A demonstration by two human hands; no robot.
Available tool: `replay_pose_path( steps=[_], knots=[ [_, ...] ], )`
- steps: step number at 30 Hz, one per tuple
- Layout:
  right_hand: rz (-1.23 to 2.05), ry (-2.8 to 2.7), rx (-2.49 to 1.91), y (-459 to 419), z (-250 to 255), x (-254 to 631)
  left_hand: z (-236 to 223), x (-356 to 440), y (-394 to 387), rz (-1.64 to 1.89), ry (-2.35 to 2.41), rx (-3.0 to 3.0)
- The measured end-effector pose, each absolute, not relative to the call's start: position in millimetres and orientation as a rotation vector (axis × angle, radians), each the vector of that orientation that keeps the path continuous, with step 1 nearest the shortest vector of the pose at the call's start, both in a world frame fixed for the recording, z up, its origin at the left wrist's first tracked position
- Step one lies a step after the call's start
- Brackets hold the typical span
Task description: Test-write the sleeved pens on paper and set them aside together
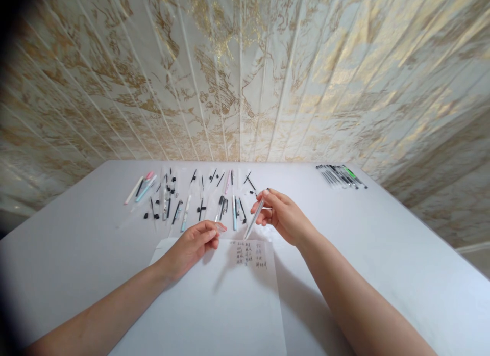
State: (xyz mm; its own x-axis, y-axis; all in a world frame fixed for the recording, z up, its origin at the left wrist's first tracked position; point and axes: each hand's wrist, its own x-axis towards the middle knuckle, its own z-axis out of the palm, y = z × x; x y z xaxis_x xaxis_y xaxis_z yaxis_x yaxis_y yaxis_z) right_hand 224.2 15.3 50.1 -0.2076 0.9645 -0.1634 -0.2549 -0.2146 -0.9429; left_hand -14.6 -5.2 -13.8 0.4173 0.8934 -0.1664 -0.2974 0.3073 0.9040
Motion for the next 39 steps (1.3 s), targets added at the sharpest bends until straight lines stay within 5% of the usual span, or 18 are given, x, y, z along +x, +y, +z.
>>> replay_pose_path(
  steps=[15,39],
  knots=[
    [1.858,-0.524,-1.013,-21,19,206,-18,-3,-24,1.064,1.073,1.141],
    [1.294,-0.817,-1.087,-53,-17,162,-16,-15,-20,1.004,1.069,0.981]
  ],
)
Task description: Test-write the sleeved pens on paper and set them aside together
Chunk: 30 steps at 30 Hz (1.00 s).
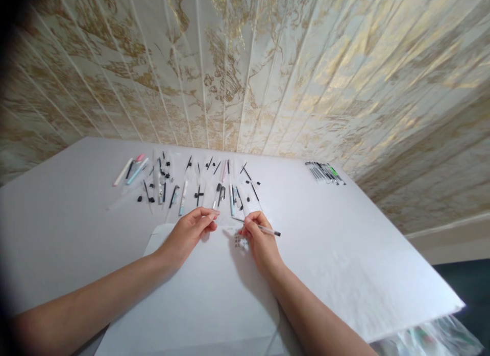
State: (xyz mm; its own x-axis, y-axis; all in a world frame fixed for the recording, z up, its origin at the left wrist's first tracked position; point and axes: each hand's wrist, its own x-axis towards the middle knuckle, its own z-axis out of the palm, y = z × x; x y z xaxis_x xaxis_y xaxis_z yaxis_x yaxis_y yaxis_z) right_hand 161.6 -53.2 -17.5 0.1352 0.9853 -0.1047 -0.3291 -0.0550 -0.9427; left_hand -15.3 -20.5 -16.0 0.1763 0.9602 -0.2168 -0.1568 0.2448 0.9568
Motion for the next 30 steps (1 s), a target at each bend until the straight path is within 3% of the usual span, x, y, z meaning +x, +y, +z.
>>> replay_pose_path(
  steps=[14,30],
  knots=[
    [1.179,-1.183,-1.228,-54,-25,158,-3,-47,-38,0.932,1.022,1.229],
    [1.069,-1.164,-1.428,-55,-19,148,-10,-53,-33,0.907,0.957,1.236]
  ],
)
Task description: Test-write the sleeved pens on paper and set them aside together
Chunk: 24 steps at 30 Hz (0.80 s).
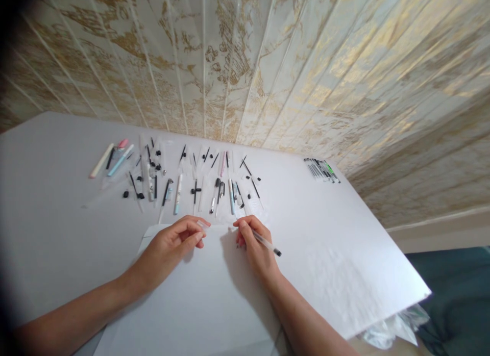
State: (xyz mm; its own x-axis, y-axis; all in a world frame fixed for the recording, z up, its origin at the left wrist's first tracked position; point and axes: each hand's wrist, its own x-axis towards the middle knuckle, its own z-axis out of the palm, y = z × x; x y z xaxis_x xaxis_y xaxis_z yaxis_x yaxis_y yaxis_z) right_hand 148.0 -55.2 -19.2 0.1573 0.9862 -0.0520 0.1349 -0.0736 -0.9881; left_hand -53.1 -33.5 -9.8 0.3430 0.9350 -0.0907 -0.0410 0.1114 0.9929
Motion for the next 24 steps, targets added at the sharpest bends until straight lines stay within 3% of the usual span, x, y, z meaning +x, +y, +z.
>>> replay_pose_path(
  steps=[24],
  knots=[
    [0.776,-1.441,-1.682,-57.5,-26.2,143.9,-13.7,-55.2,-28.0,0.889,0.918,1.181]
  ],
)
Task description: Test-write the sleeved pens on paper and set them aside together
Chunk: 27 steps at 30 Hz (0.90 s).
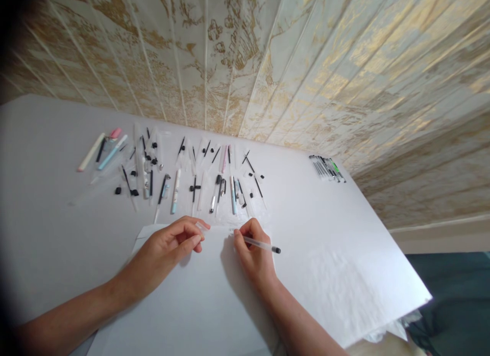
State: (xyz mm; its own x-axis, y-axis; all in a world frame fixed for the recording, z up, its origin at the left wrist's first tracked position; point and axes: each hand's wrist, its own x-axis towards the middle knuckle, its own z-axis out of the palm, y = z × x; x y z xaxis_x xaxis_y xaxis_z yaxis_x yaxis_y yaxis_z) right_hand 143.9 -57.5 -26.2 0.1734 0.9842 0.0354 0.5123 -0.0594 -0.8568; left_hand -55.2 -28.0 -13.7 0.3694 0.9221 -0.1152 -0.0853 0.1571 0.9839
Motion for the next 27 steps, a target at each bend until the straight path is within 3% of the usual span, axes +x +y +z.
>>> replay_pose_path(
  steps=[27],
  knots=[
    [0.728,-1.479,-1.729,-55.7,-27.1,142.8,-10.6,-56.6,-28.0,0.855,0.889,1.268]
  ],
)
